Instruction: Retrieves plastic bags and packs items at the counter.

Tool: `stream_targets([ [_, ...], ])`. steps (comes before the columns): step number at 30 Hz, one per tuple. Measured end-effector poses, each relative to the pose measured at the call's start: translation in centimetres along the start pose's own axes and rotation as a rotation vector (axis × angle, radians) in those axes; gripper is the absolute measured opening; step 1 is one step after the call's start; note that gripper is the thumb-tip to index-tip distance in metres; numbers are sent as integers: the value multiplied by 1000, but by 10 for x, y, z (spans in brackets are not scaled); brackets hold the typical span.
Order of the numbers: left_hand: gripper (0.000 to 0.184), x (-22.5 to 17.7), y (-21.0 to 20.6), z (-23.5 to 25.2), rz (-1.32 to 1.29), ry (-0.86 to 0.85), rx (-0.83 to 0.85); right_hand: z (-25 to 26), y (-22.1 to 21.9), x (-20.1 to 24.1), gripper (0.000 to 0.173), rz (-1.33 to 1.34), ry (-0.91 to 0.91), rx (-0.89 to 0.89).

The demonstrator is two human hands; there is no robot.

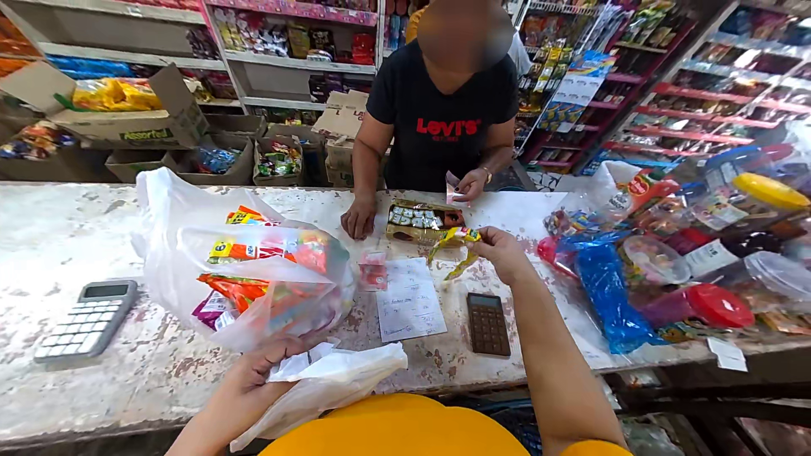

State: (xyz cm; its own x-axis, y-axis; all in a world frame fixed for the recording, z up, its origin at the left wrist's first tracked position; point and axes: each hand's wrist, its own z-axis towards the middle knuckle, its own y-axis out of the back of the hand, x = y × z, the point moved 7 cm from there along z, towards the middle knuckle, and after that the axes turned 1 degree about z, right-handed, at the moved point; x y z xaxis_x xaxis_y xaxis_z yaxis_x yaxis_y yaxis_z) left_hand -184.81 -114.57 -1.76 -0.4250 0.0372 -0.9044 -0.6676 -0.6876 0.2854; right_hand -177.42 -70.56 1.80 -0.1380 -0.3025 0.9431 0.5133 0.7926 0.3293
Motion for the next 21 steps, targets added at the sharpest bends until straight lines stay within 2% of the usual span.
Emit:
stream_targets([
  [3,21,-5,-7,4,-77,-27,122,-1,16,26,20,268,165,-96],
  [6,19,-13,-13,4,-208,-53,280,-5,24,40,9,487,235,-149],
  [8,23,-16,-15,3,-312,-44,371,-5,24,40,8,641,202,-160],
  [10,29,-19,-14,2,-394,-30,402,-7,21,37,22,798,91,-183],
  [15,32,-17,-9,5,-420,12,272,-5,22,15,30,1046,-73,-231],
  [18,30,-16,-9,8,-435,48,120,-3,22,13,31,1059,-7,-208],
  [21,23,-19,-9,13,-470,167,-101,-7,17,13,21,952,133,-68],
])
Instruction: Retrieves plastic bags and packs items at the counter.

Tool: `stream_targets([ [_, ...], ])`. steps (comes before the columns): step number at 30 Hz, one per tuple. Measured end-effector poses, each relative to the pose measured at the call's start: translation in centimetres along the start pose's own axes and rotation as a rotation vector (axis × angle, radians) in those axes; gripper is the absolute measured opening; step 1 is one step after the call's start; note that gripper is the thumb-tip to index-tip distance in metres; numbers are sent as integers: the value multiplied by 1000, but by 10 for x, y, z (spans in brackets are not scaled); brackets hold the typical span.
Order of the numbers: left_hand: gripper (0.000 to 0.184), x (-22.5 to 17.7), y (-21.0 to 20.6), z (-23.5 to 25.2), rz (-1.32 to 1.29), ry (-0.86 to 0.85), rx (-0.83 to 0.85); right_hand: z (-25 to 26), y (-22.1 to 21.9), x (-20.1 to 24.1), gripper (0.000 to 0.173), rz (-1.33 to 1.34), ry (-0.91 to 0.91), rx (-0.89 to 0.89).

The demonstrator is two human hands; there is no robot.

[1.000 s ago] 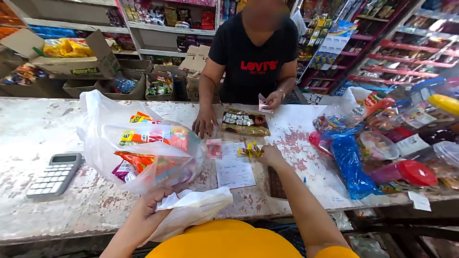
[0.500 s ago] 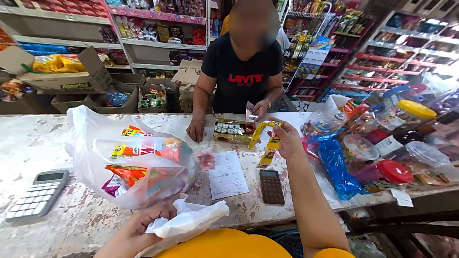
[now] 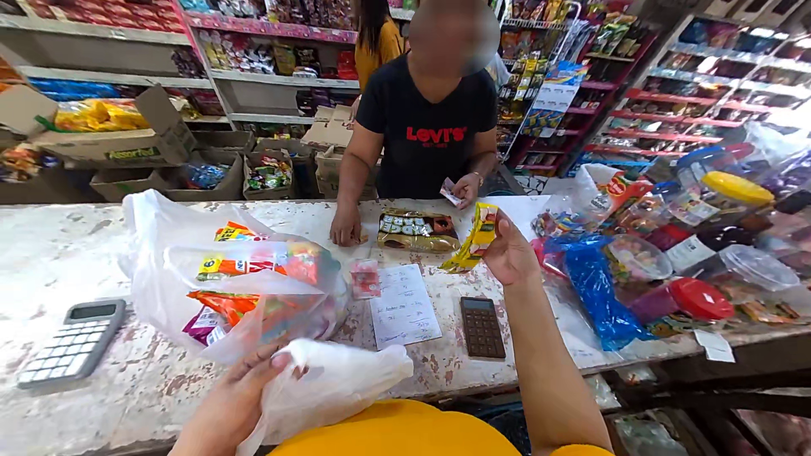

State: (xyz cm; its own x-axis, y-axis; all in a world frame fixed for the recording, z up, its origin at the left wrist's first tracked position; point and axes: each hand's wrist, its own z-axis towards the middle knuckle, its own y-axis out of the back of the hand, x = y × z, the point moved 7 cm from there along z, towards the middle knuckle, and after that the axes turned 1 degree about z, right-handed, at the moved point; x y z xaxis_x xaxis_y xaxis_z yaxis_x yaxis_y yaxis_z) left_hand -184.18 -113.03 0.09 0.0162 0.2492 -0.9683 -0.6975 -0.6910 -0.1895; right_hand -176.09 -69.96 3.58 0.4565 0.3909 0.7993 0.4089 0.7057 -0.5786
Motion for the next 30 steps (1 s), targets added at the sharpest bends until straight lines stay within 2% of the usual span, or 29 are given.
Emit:
stream_targets([
  [3,20,2,-2,9,-54,47,-83,-17,-2,-33,54,-306,-161,94],
  [4,23,2,-4,14,-48,54,-85,-23,-4,-45,62,-356,-256,93],
  [5,25,3,-7,19,-34,64,-88,-29,-8,-52,63,-361,-320,72],
  [7,27,4,-14,32,2,98,-113,-38,-31,-47,54,-263,-289,95],
  [10,26,11,-28,54,54,180,-167,-42,-89,-11,30,-59,-26,189],
  [12,28,17,-37,66,28,203,-199,-48,-129,4,28,56,116,210],
  [14,28,15,-39,71,6,193,-271,-64,-168,-9,27,49,151,314],
  [15,29,8,-36,70,7,152,-313,-74,-183,-29,21,27,138,408],
  [17,30,-12,-25,60,42,24,-395,-97,-201,-90,11,-47,-30,683],
  [19,28,-34,-10,41,77,-105,-428,-121,-200,-154,16,-141,-350,917],
  [20,26,-43,-3,31,86,-163,-421,-131,-193,-180,18,-215,-538,935],
  [21,24,-49,3,21,100,-211,-383,-137,-185,-200,25,-285,-720,900],
  [23,18,-50,6,3,192,-239,-218,-147,-171,-224,38,-301,-1016,711],
  [25,19,-43,-3,-11,291,-180,48,-149,-166,-224,23,-148,-1132,336],
  [27,22,-39,-21,-18,290,-139,332,-142,-164,-210,24,66,-1075,-42],
  [28,25,-40,-29,-20,252,-136,427,-137,-164,-198,25,149,-1000,-145],
  [30,32,-46,-37,-23,161,-140,491,-129,-162,-170,27,213,-839,-210],
])
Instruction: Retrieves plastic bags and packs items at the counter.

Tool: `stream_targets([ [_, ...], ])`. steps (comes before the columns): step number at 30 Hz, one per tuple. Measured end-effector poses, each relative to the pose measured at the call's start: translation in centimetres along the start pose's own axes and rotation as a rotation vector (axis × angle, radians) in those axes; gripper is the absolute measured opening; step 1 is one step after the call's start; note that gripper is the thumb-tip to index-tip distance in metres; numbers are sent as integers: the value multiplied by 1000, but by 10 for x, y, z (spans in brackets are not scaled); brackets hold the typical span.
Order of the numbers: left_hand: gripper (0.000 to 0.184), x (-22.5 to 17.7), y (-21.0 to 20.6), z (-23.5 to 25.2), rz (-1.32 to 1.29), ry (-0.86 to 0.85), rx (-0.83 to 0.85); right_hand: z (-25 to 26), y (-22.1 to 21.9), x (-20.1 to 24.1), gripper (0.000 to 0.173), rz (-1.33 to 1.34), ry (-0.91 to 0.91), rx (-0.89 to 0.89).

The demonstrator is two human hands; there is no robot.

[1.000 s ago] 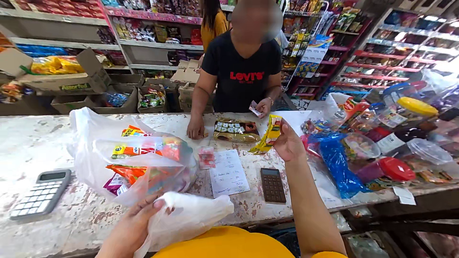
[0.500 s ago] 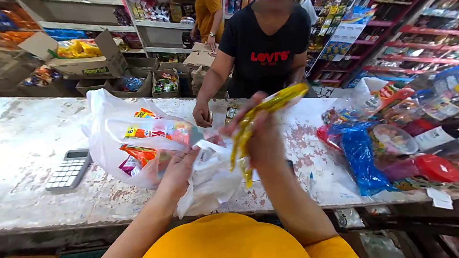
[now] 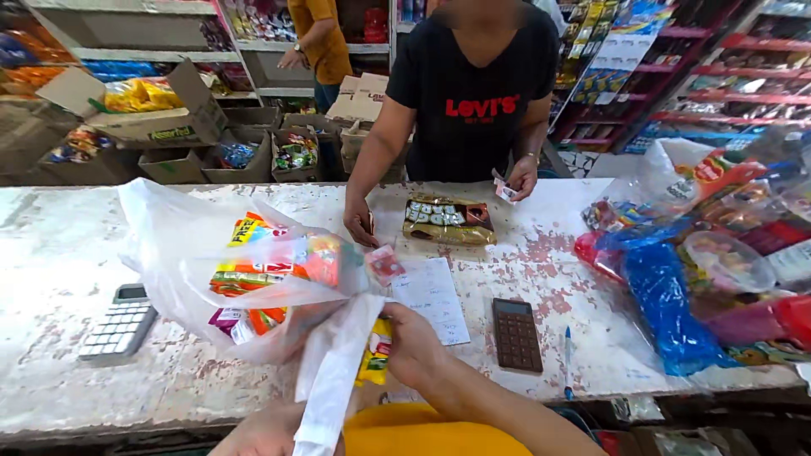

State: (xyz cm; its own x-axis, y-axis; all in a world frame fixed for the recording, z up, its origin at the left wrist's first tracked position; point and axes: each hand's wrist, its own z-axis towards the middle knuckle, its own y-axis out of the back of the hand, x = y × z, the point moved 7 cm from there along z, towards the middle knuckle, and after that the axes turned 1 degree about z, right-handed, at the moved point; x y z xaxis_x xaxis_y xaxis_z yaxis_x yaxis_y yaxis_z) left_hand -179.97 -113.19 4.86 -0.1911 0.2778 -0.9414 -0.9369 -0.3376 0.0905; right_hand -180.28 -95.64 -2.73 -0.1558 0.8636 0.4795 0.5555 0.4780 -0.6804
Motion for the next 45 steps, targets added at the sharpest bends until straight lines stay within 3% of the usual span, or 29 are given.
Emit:
stream_targets([
  [3,34,-14,-5,2,-158,-81,-59,-17,2,29,27,-230,217,44],
  [5,38,-18,-5,6,-318,-153,-118,-22,6,39,41,-776,361,121],
  [7,41,-12,4,7,-395,-176,-174,-26,3,43,54,-1370,400,345],
  [9,40,-4,16,2,-390,-126,-279,-31,1,51,53,-1605,333,632],
  [12,36,0,33,-10,-14,16,-498,-26,-11,91,28,-1221,314,697],
  [14,36,1,42,-18,186,48,-620,10,-11,120,26,-1097,353,460],
  [16,37,-1,48,-22,181,17,-692,69,3,134,27,-1240,499,181],
  [17,38,-4,50,-22,170,7,-726,101,13,133,39,-1351,558,91],
  [19,42,-12,52,-22,205,-6,-787,151,24,114,79,-1569,574,33],
  [21,52,-16,53,-19,243,-28,-812,177,22,90,88,-1767,566,50],
  [23,53,-16,53,-14,121,-86,-751,191,18,74,68,-1905,563,117],
  [25,37,-14,48,-9,-65,-86,-646,202,12,67,36,-2000,590,210],
  [28,26,-7,42,-2,-158,-68,-520,210,3,62,23,-2103,711,357],
  [30,26,1,40,5,-134,-34,-491,210,-2,64,24,-2130,796,367],
  [34,25,8,41,18,-46,20,-545,210,-26,63,43,-2102,962,356],
  [39,25,6,37,15,-29,44,-505,205,-16,44,31,-2183,842,303],
  [42,27,11,36,7,-51,91,-479,190,5,47,42,-2200,618,331],
  [45,30,21,32,9,-129,111,-447,174,23,62,37,-2223,623,375],
])
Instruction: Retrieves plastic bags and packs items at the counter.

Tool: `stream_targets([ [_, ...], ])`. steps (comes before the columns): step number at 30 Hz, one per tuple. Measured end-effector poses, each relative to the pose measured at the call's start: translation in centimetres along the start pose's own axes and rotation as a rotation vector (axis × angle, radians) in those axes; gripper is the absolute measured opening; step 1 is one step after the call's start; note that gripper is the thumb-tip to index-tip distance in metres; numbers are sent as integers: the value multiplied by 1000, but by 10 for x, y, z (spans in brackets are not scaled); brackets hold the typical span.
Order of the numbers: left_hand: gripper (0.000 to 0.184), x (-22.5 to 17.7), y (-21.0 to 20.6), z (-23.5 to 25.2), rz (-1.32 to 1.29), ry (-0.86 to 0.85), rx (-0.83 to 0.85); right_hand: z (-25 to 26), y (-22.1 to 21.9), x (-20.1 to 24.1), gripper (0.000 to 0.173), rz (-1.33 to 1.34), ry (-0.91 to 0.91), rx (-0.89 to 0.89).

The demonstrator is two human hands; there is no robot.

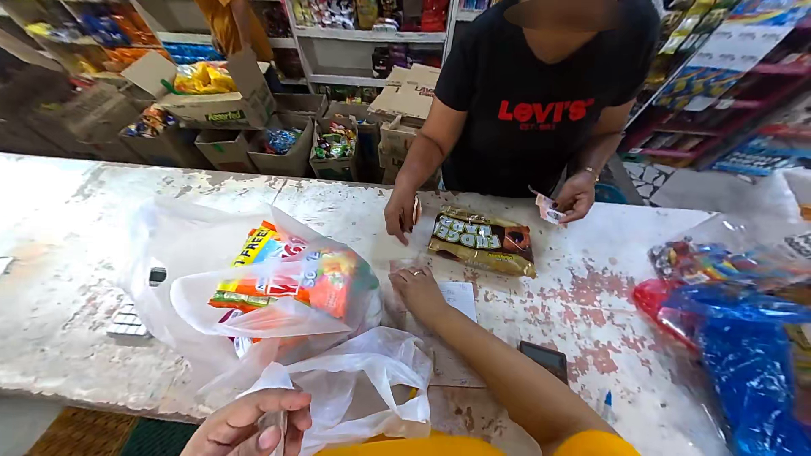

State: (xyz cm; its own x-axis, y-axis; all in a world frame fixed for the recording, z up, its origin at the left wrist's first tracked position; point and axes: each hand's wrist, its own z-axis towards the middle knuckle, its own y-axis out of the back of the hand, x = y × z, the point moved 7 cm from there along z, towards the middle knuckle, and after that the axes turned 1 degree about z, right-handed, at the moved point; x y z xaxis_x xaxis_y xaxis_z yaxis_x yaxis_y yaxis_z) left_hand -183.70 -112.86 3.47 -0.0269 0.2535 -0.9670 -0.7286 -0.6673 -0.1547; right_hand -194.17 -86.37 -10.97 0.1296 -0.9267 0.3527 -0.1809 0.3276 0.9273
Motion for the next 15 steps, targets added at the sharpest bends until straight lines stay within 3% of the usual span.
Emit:
stream_targets([
  [2,37,8,-6,8,-32,11,33,-12,14,-10,32,93,-7,-89],
  [4,54,17,-12,19,-16,25,49,-34,49,-3,25,286,31,-452],
  [6,81,32,-15,31,6,47,25,-70,94,39,18,414,236,-808],
  [8,101,42,-20,39,-9,33,2,-108,118,101,20,475,503,-807],
  [9,98,40,-23,42,18,1,9,-124,120,129,21,502,636,-739],
  [12,38,21,-24,44,318,-130,-55,-137,116,154,31,796,853,-565],
  [14,24,8,-15,35,565,-169,-147,-129,120,115,48,834,674,-610],
  [15,24,2,-10,28,593,-151,-174,-123,124,82,44,698,519,-666],
])
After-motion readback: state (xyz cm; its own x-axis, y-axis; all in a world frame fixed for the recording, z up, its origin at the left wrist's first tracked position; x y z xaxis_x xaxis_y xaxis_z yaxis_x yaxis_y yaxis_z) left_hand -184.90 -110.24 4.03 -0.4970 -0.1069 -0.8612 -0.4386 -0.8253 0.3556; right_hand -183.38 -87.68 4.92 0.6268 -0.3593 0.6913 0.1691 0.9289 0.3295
